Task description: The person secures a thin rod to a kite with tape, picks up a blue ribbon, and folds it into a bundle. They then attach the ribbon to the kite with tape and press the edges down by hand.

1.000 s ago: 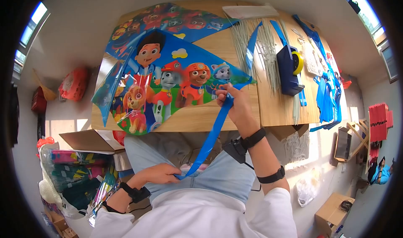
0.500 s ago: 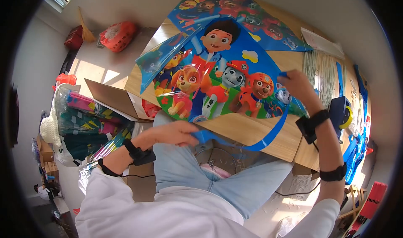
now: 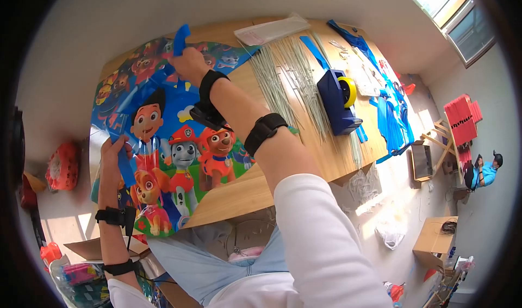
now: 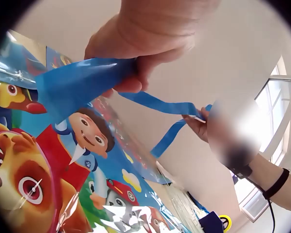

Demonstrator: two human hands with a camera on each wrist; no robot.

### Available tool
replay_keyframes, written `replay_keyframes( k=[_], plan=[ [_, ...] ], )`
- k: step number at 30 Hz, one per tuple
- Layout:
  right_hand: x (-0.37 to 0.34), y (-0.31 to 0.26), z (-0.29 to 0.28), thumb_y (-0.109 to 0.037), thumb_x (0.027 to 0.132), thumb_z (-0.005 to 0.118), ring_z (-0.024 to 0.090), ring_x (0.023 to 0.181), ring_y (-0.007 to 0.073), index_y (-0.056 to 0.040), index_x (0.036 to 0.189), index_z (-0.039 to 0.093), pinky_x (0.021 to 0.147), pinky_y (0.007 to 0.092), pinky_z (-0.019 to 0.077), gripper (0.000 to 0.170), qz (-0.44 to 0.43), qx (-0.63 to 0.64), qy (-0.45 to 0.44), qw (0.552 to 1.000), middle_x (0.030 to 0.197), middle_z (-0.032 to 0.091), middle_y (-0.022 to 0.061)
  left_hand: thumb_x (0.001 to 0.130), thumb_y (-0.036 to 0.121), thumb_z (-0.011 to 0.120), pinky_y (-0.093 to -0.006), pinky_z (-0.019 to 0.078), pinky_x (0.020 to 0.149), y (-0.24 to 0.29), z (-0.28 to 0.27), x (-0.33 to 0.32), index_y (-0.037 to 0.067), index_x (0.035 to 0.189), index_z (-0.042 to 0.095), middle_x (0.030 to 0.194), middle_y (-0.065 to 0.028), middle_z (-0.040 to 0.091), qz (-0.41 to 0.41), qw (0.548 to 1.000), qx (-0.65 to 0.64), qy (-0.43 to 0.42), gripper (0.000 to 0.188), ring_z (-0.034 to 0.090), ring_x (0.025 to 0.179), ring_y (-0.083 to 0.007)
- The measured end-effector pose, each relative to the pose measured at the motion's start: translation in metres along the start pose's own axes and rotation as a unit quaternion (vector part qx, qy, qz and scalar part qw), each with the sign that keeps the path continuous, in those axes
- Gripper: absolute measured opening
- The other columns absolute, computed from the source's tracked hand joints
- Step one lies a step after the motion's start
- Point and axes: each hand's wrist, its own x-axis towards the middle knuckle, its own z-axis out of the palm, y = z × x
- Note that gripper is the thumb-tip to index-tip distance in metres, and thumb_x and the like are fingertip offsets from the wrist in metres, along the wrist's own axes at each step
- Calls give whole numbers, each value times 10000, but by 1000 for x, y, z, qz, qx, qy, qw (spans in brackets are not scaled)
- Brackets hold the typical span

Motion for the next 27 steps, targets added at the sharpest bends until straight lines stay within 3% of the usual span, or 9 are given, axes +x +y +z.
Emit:
replay_keyframes(
  k=[2,4,7,8,11,14,17,19,27],
  plan=[
    [-27,14,-13,-228,894,710,709,806,306,105,1112,575,628,395,595,421,150,-154,-24,976,997,679,198,943,169,613,-222,471,575,-15,10,4,25,914,633,739,-15,604,-55,998,14,-6,148,588,622,-99],
    [-46,29,-25,-230,883,709,716,730,320,120,1066,604,558,392,578,408,166,-189,-20,968,964,683,236,924,146,624,-244,471,586,-40,9,12,18,933,645,766,-25,623,-59,996,35,-64,131,592,656,-105],
    [-59,51,-33,-160,805,666,711,816,374,91,978,648,771,439,566,305,99,-301,-5,949,985,683,270,878,108,669,-255,458,583,-65,16,18,16,883,659,762,-33,639,-59,993,45,-97,93,588,643,-110],
    [-64,56,-34,-166,791,663,711,773,361,70,928,661,782,426,561,273,72,-308,-5,949,871,696,247,870,103,678,-255,456,581,-68,19,20,16,874,659,754,-33,639,-59,992,58,-100,89,584,629,-110],
    [-95,55,-41,-189,789,683,710,762,341,67,852,679,752,417,563,264,65,-289,-91,951,748,697,210,859,100,688,-255,449,569,-65,33,22,12,847,652,717,-28,631,-16,991,106,-79,95,568,577,-108],
    [-141,56,-55,-223,832,678,671,562,236,46,724,698,579,357,531,290,65,-218,-129,965,627,669,151,862,102,679,-261,452,563,-68,41,28,6,845,646,719,-37,634,18,987,139,-72,103,581,589,-113],
    [-179,63,-77,-212,832,694,673,566,220,31,723,698,579,332,523,266,22,-244,-140,959,632,670,139,870,94,656,-267,456,558,-63,51,25,-2,843,641,722,-49,637,7,984,161,-71,101,597,606,-119],
    [-201,63,-102,-222,847,699,684,596,197,36,758,694,581,317,522,273,78,-192,-172,963,637,662,120,874,87,640,-270,459,553,-70,51,28,-4,839,642,731,-56,641,-7,983,165,-74,98,604,612,-121],
    [-289,50,-231,-160,884,684,694,654,140,42,889,691,579,273,518,202,74,-87,-46,992,733,669,62,776,47,686,-328,422,619,-86,39,34,-13,824,646,727,-39,600,158,904,396,-16,86,545,659,-135]
  ],
)
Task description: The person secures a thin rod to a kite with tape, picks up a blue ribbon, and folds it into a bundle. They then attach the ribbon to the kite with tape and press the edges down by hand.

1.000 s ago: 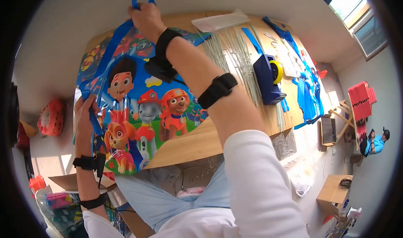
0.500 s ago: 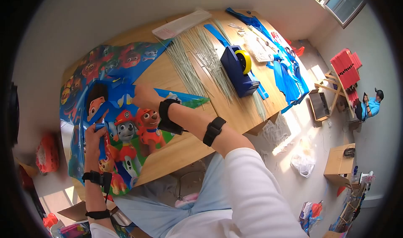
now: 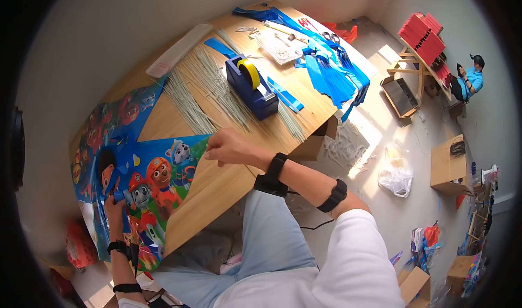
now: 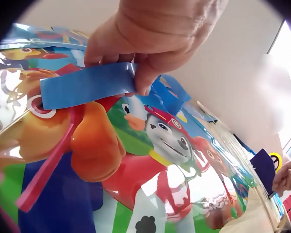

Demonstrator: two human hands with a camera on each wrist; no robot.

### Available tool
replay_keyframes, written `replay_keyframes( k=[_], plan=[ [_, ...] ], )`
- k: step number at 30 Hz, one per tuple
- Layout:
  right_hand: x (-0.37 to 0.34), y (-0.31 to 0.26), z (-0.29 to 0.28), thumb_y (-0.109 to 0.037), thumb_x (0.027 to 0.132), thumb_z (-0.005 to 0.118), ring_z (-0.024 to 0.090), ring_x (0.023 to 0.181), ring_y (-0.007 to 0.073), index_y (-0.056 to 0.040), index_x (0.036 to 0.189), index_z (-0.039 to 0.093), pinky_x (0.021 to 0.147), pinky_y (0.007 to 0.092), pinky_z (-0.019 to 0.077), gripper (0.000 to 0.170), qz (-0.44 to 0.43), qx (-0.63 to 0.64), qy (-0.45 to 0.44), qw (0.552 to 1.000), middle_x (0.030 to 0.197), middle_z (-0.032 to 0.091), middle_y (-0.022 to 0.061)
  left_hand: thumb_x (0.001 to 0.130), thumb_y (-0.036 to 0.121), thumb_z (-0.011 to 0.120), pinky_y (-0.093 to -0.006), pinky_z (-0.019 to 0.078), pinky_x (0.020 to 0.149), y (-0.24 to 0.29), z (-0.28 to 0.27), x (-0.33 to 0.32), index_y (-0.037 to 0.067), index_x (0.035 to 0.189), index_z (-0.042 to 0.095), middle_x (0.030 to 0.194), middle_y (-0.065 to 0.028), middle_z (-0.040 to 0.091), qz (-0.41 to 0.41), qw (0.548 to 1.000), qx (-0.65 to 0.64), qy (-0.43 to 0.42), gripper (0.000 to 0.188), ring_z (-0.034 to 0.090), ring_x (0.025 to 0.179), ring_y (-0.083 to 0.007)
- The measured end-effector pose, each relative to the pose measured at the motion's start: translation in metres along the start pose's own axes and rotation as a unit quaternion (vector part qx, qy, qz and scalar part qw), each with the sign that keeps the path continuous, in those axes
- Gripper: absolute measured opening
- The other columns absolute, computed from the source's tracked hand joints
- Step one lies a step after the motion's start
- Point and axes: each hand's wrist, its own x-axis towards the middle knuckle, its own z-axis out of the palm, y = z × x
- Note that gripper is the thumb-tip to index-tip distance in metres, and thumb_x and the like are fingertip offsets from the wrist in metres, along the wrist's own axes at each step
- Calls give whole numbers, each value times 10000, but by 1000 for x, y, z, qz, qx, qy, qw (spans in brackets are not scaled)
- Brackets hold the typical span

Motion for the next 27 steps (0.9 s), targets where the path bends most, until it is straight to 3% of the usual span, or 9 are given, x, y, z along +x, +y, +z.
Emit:
replay_keyframes(
  k=[3,6,9,12,15,18,21,24,27],
  plan=[
    [-38,25,-79,-155,892,690,655,616,92,-2,868,702,568,225,505,156,42,64,180,981,703,650,14,727,82,741,-353,452,643,12,-7,-11,-26,835,643,740,-87,627,1,999,34,38,181,576,671,-197],
    [-77,79,-163,-92,838,713,593,516,95,6,767,690,503,240,492,123,95,40,407,908,620,631,36,705,78,761,-364,467,648,-1,-14,-18,-22,835,636,746,-107,630,10,993,85,78,206,586,670,-224],
    [-111,140,-226,-74,823,698,571,490,102,-28,749,652,442,243,428,99,179,3,550,816,617,625,42,714,62,748,-368,465,645,-9,-18,-32,-22,833,619,744,-106,616,-7,989,103,106,194,573,668,-225],
    [-125,174,-265,-42,809,685,567,481,109,-7,788,677,448,263,443,41,208,-14,576,790,604,629,41,723,39,722,-380,467,656,1,-22,-47,-23,829,604,754,-119,610,-29,991,88,94,171,566,673,-254],
    [-109,188,-292,-161,793,713,703,798,217,-26,854,738,716,403,544,151,173,-137,558,800,806,724,100,724,13,717,-372,464,653,16,-16,-65,-17,820,600,747,-113,597,-14,991,82,109,155,555,671,-246],
    [-79,184,-310,-214,843,690,605,1152,297,-95,1142,718,968,476,452,323,71,-477,489,726,1178,688,146,732,7,717,-364,466,660,28,-11,-73,-12,837,606,753,-110,596,3,988,94,123,154,565,679,-243],
    [-38,170,-333,-290,867,656,395,1365,383,-155,1235,682,1091,526,324,393,192,-401,419,792,1458,492,152,738,14,721,-357,474,678,44,-7,-80,-10,859,609,763,-109,600,12,987,109,120,166,578,691,-245],
    [-11,155,-341,-302,870,626,417,1287,474,-122,1098,692,1059,528,366,298,248,-442,389,769,1505,402,149,741,7,710,-343,483,695,57,-5,-82,-7,873,616,779,-97,619,2,989,100,106,163,591,707,-216],
    [6,163,-355,-291,862,636,529,1155,429,-61,1016,668,966,511,428,279,218,-474,400,754,1289,557,177,752,7,693,-320,481,694,75,-4,-85,-2,866,622,772,-67,631,-9,991,82,102,134,587,709,-158]
  ],
)
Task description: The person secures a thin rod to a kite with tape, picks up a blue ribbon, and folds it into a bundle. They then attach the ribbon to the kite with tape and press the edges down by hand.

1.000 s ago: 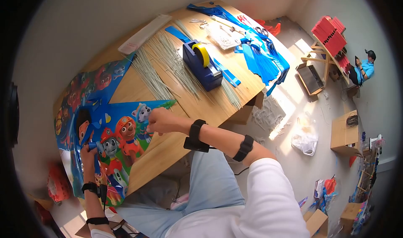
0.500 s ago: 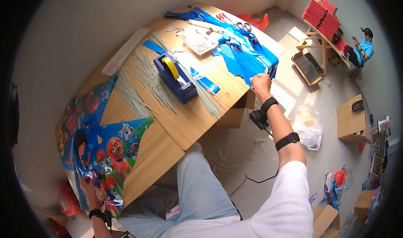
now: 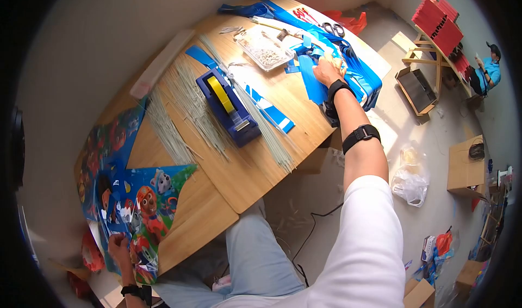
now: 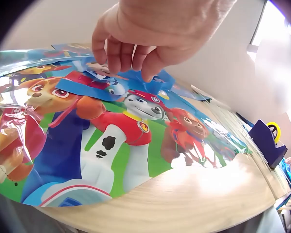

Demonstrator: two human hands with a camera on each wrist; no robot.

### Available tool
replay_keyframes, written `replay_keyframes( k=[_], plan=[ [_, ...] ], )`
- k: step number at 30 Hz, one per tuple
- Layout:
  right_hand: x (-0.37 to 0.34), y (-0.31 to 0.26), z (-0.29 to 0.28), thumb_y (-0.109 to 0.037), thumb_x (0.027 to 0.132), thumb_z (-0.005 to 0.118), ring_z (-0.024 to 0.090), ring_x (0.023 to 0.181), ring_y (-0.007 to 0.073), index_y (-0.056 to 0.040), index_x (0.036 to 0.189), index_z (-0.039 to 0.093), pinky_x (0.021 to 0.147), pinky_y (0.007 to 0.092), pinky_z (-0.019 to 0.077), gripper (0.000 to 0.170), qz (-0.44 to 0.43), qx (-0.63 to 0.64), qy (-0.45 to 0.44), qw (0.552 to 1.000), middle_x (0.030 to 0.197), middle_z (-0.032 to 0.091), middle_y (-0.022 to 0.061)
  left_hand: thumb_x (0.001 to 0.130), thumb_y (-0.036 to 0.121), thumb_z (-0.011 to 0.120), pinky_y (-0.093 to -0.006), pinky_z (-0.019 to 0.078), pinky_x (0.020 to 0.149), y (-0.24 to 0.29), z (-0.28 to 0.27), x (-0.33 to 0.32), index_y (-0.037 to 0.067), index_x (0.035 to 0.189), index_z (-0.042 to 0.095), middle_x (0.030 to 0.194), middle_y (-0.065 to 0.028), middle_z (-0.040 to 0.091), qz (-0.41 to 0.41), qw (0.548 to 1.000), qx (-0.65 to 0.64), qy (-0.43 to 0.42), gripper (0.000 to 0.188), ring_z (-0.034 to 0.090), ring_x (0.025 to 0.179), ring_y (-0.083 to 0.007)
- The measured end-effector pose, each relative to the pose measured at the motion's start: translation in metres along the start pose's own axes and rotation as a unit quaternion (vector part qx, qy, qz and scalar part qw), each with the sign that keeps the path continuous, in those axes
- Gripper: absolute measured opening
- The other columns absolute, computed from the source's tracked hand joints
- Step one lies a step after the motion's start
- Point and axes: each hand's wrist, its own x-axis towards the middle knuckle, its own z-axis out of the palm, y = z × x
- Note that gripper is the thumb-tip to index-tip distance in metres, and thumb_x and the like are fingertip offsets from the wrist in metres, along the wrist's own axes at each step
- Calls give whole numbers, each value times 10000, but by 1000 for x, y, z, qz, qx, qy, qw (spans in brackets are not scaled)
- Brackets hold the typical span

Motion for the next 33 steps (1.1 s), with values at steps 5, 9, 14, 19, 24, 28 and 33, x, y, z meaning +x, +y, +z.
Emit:
replay_keyframes(
  k=[5,9,14,19,24,28,33],
  plan=[
    [-7,25,5,-255,842,676,652,946,351,-15,900,708,816,431,502,249,-30,130,54,990,982,673,209,776,0,689,-297,472,694,32,-2,-3,-4,863,602,766,-51,614,-21,999,-28,-15,123,577,715,-136],
    [-40,26,2,-177,751,710,703,801,296,-35,815,763,763,383,543,164,48,281,33,958,823,722,176,778,10,684,-311,487,702,49,3,-3,-4,878,613,793,-68,627,-33,997,-41,-52,124,597,724,-161],
    [-65,26,-9,-140,723,704,702,777,289,-34,754,741,751,378,546,117,87,281,76,953,782,716,163,789,11,678,-275,468,675,73,9,-3,-4,854,607,753,-31,594,-1,992,-107,-60,98,571,696,-122],
    [-40,44,-4,-121,730,650,671,942,366,9,1005,694,837,431,527,307,76,174,117,975,1059,688,217,789,16,678,-265,463,671,97,-6,-12,-6,856,610,762,-30,603,-6,994,-83,-70,97,565,698,-111],
    [6,36,9,-173,814,673,599,1149,397,-15,1195,656,993,434,463,412,-7,162,119,980,1208,639,251,788,22,684,-260,450,650,72,-1,-17,-3,847,603,762,-23,594,-3,997,-56,-61,103,547,697,-100],
    [41,17,6,-165,849,515,596,1146,415,-48,1226,642,1000,463,457,415,9,138,64,988,1242,620,254,788,9,670,-259,442,639,75,4,-18,10,830,604,746,-11,588,-52,994,-59,-70,78,542,681,-96],
    [71,6,16,-171,823,563,633,1100,384,-77,1107,698,957,456,487,329,36,78,30,996,1164,671,211,799,6,662,-255,441,646,98,12,-14,16,841,606,754,-5,580,-61,994,-55,-73,71,538,688,-92]
  ],
)
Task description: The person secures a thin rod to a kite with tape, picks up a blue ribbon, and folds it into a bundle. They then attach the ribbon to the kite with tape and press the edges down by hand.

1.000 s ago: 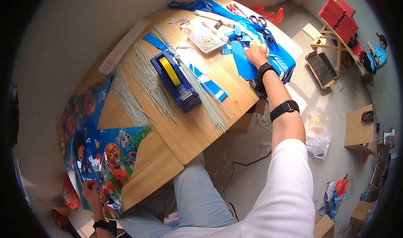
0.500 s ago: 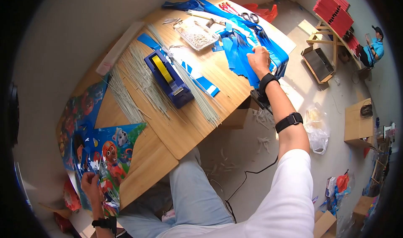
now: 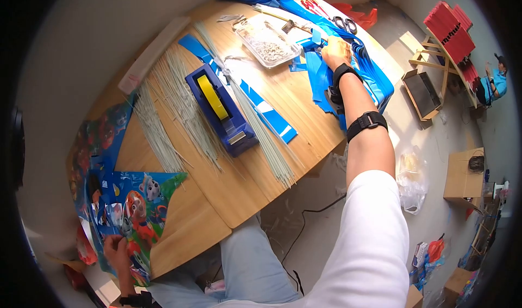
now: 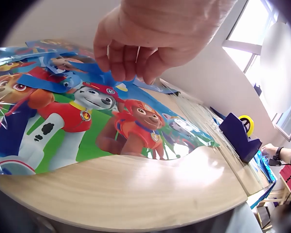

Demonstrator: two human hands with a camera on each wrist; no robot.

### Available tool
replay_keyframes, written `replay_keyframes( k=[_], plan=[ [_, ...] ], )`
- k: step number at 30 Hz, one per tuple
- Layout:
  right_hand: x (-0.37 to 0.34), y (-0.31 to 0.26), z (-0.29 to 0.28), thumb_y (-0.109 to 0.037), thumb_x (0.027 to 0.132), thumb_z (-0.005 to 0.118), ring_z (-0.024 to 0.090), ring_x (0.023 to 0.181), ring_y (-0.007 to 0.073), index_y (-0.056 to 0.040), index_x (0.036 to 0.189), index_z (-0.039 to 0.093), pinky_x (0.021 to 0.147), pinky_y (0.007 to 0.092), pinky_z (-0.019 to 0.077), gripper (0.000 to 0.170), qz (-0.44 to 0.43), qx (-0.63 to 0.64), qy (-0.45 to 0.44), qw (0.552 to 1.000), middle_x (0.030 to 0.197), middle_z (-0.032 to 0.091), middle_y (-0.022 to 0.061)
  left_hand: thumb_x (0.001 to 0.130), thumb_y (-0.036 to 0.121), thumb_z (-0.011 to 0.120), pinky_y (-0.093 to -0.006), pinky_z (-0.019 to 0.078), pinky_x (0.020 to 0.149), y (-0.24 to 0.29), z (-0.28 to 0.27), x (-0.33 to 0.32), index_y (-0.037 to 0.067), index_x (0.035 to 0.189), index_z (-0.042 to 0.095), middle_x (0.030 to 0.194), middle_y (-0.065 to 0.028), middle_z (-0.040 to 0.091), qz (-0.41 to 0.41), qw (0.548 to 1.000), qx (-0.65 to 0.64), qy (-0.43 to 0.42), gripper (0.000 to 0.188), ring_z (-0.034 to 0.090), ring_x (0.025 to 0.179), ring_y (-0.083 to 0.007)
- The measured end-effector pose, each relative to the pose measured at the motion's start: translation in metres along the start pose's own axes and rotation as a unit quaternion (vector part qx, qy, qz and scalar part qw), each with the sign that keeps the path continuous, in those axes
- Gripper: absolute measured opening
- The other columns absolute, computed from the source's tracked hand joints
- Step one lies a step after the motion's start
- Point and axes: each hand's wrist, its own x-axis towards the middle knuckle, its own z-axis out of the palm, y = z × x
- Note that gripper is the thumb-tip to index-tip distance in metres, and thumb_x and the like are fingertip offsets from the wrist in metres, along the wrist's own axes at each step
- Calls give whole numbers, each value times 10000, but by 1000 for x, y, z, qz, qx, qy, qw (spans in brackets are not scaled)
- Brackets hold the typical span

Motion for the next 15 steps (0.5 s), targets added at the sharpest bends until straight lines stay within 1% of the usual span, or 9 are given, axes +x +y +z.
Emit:
replay_keyframes(
  k=[2,4,6,9,12,13,15],
  plan=[
    [9,-7,4,-193,839,646,653,1106,340,-81,1132,711,951,415,513,320,16,-61,-3,998,1160,685,188,816,4,659,-244,433,652,4,3,3,9,864,602,773,-9,580,4,1000,15,-8,75,526,704,-86],
    [16,-13,8,-168,800,632,669,1072,359,-68,1089,727,935,422,526,321,45,-60,-6,997,1121,697,206,815,-1,659,-240,431,660,12,8,3,10,864,603,774,-7,576,-2,1000,6,-8,75,528,710,-82],
    [17,-19,8,-161,789,619,664,1081,369,-67,1087,726,930,421,527,330,45,-57,-6,997,1121,695,211,812,-4,661,-238,431,666,14,12,5,10,865,604,777,-5,574,-12,1000,-8,-17,79,529,717,-80],
    [20,-26,2,-163,782,621,660,1093,372,-75,1088,727,919,425,527,336,80,-37,-44,995,1142,690,211,807,-7,666,-237,433,672,14,17,6,7,866,604,784,-2,575,-22,999,-21,-35,86,533,725,-78],
    [16,-28,7,-175,768,627,663,1091,371,-90,1074,735,907,428,528,335,86,-71,-14,994,1138,693,205,803,-10,667,-237,435,676,15,22,6,4,859,602,787,-4,579,-13,999,-16,-42,88,536,728,-77],
    [14,-26,7,-208,753,610,658,1092,384,-48,1092,715,926,447,520,389,68,-77,-25,994,1159,686,215,802,-11,667,-237,436,677,12,23,6,4,857,601,787,-5,580,-14,999,-23,-46,87,537,727,-77],
    [11,-28,3,-209,763,603,659,1088,385,-49,1093,714,918,446,525,383,69,-83,-22,994,1158,684,221,802,-12,666,-236,438,679,13,22,6,4,854,601,786,-5,582,-6,998,-32,-49,84,539,726,-77]
  ],
)
